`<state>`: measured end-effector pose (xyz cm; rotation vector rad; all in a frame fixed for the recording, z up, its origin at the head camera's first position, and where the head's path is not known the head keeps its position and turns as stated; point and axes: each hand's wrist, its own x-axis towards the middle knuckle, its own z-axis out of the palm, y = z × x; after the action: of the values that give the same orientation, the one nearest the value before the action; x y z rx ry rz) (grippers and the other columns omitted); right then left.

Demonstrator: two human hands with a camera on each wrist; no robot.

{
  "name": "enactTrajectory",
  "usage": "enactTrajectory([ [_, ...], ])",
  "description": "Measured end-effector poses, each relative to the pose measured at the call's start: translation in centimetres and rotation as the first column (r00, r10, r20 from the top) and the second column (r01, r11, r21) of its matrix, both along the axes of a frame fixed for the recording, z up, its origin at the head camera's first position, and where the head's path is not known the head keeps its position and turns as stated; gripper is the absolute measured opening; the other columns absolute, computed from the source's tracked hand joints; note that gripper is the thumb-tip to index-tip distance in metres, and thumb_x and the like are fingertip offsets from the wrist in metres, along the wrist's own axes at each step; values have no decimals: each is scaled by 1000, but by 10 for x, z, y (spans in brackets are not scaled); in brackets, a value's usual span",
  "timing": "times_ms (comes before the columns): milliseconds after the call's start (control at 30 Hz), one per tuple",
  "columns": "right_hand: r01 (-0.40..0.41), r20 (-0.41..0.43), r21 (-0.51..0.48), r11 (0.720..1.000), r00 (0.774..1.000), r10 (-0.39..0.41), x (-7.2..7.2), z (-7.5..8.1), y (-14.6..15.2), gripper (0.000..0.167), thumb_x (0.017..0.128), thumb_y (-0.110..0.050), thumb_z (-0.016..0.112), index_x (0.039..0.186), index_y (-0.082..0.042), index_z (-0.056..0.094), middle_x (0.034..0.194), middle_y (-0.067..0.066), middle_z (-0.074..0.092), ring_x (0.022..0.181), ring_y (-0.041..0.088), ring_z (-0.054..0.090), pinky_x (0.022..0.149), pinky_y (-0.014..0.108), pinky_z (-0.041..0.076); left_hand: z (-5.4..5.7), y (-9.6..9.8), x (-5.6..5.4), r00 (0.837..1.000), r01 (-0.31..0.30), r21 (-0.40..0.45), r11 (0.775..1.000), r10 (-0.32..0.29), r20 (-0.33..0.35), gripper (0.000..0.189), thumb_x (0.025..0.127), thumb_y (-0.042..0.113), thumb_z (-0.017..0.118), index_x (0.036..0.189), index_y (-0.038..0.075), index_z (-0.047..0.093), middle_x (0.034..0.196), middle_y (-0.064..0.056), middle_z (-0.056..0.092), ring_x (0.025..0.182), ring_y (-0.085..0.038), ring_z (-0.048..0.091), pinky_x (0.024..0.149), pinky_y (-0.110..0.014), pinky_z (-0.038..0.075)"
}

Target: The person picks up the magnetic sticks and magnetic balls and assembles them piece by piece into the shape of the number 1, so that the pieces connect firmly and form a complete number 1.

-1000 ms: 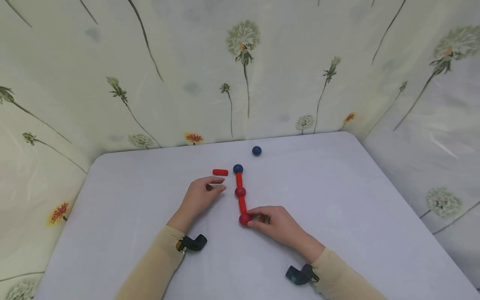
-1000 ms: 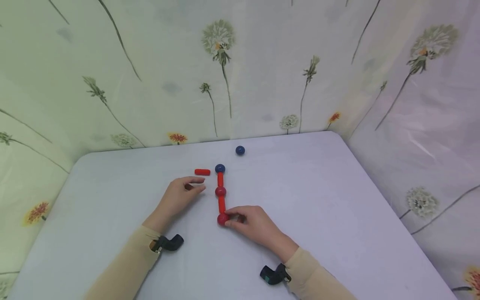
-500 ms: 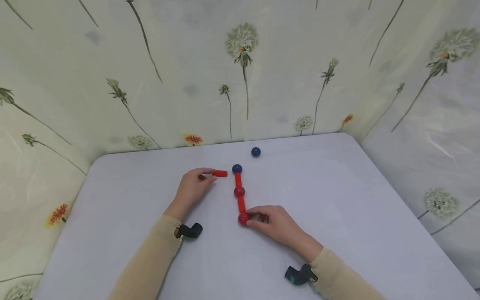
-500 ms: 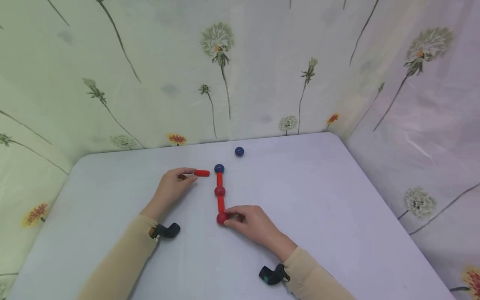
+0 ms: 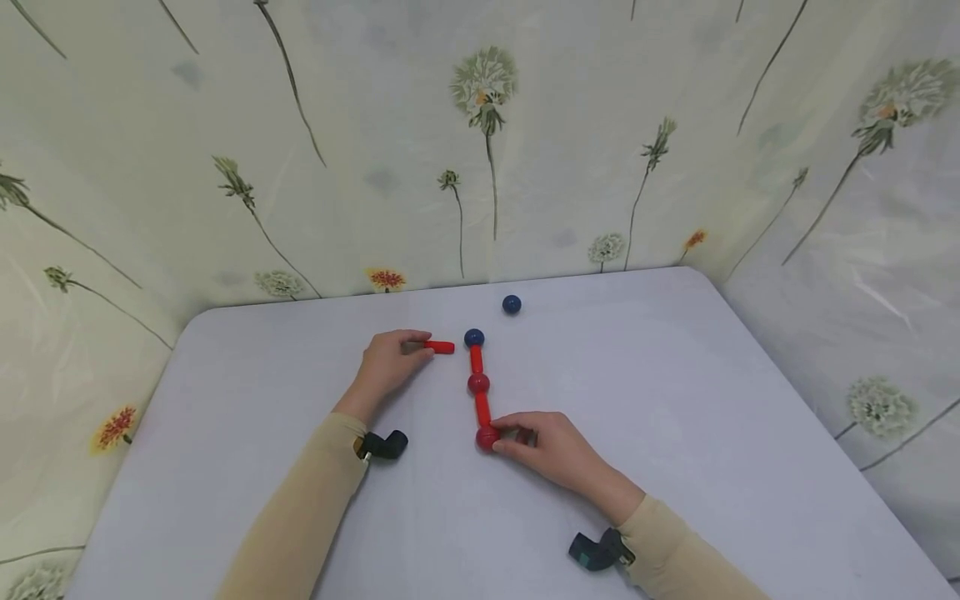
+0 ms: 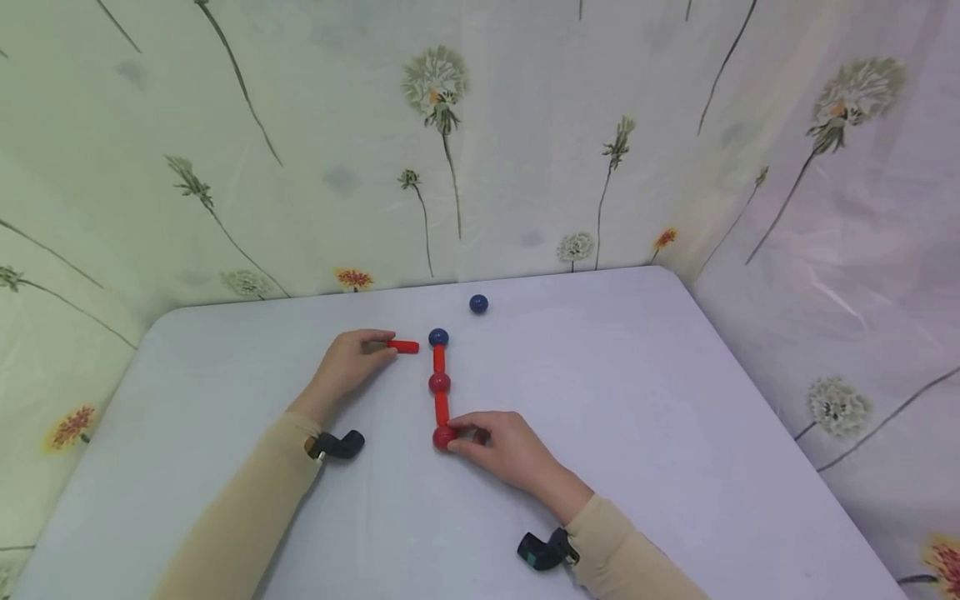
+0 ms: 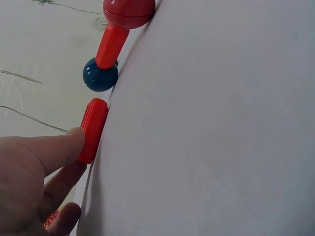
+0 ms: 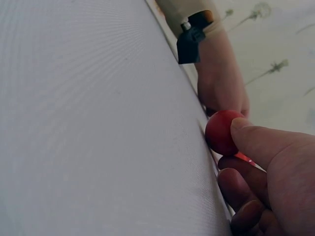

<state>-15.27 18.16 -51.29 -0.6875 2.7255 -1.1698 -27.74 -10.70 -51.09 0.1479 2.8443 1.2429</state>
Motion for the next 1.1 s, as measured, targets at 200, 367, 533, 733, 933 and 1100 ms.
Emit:
enactTrajectory([
  [200, -3, -6, -3, 1000, 1000, 3, -1, -2, 0, 35, 86, -48, 73, 118, -33, 72, 91, -26, 64, 75, 4, 58, 65, 25, 51, 1, 4, -2, 1000, -12, -59, 998, 12, 9, 33, 91, 34, 72, 123, 24, 72, 125, -3, 66, 127, -26, 50, 105, -57, 33],
  [367, -1, -4, -7, 1000, 1000, 1, -1, -2, 0, 34, 86, -47, 74, 118, -33, 72, 91, -26, 64, 75, 4, 58, 65, 25, 51, 2, 4, -1, 1000, -9, -71, 997, 9, 1, 31, 91, 35, 72, 120, 24, 73, 122, -3, 66, 124, -27, 50, 103, -59, 30],
  [533, -4, -8, -5, 1000, 1000, 4, 0, -1, 1, 33, 86, -43, 76, 117, -32, 72, 91, -25, 64, 75, 4, 58, 65, 25, 51, 2, 4, 2, 1000, -10, -64, 998, 11, 14, 30, 89, 37, 74, 116, 25, 75, 116, 0, 67, 119, -25, 51, 97, -56, 36],
  [733, -1, -4, 0, 1000, 1000, 1, 0, 0, 0, 33, 86, -44, 75, 117, -32, 72, 90, -25, 64, 76, 4, 58, 65, 25, 51, 1, 2, 12, 1000, -15, -97, 995, 15, 4, 28, 86, 39, 77, 111, 26, 76, 108, 4, 68, 112, -23, 53, 95, -53, 38],
  [933, 0, -8, 5, 1000, 1000, 0, 0, 1, -1, 33, 86, -44, 75, 117, -32, 72, 89, -25, 64, 75, 5, 58, 64, 25, 50, 1, -1, 26, 1000, 1, -80, 997, -1, -4, 27, 85, 37, 79, 109, 25, 77, 104, 6, 69, 108, -20, 56, 91, -48, 44],
  [1100, 1, -11, 6, 1000, 1000, -1, -1, 0, -2, 34, 86, -45, 75, 117, -32, 72, 89, -25, 64, 75, 4, 57, 65, 25, 50, -2, -3, 34, 1000, -1, -49, 999, 1, -10, 25, 84, 37, 79, 105, 24, 78, 99, 6, 68, 101, -18, 57, 84, -40, 48],
])
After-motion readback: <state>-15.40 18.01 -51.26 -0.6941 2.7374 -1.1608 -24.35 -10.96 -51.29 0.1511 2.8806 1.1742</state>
